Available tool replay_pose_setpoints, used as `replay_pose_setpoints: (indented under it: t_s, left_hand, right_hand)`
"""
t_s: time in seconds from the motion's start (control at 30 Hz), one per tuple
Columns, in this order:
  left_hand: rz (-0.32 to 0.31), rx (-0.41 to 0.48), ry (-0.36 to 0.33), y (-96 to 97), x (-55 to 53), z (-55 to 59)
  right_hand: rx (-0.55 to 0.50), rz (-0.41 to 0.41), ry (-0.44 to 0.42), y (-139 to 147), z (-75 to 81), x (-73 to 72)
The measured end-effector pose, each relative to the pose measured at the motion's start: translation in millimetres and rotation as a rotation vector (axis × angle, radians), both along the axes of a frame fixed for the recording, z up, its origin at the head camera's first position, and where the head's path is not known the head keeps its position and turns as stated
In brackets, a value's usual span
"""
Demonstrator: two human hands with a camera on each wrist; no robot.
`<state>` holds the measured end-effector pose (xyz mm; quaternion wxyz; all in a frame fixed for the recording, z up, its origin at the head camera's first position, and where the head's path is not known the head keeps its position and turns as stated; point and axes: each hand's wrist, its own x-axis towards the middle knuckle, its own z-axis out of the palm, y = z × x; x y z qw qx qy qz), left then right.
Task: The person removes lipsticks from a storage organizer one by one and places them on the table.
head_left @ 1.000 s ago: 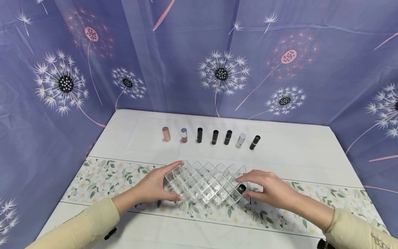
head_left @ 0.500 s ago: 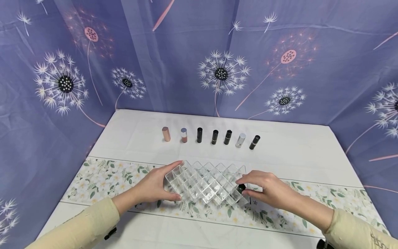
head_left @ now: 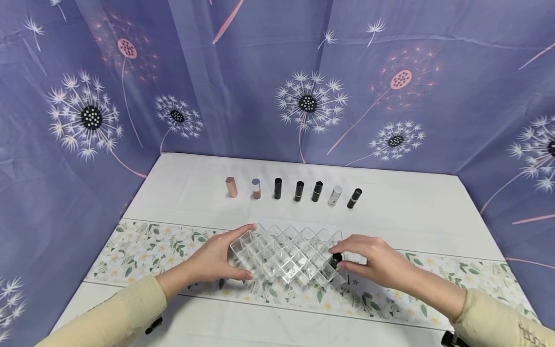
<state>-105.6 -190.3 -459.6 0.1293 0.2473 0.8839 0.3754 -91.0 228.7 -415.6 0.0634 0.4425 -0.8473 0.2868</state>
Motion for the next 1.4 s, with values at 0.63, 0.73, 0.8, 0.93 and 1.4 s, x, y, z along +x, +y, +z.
replay_pose_setpoints:
  t_s: [0.63,0.73,0.8,0.93,1.4]
  left_hand:
    - [-0.002,0.003,0.01,-0.2,0.4,-0.3]
    - [-0.002,0.0,0.011,-0.2,0.2,-0.8]
    - [-0.003,-0.002,0.015,-0.3,-0.1,-1.6]
    - [-0.005,0.0,0.018,-0.2,-0.8,-2.1]
    - [-0.003,0.001,0.012,0.0,-0.3,-1.4]
  right_hand:
    - [-0.066,0.0,-0.023,-0.4,27.9,-7.1]
    - [-0.067,0.002,-0.023,-0.6,31.2,-7.5]
    - [-0.067,0.006,-0.023,-0.8,33.3,-7.5]
    - [-0.066,0.009,-0.018,-0.7,37.4,-7.2]
    - [-0.103,-0.004,0.07,6.4,54.2,-16.0]
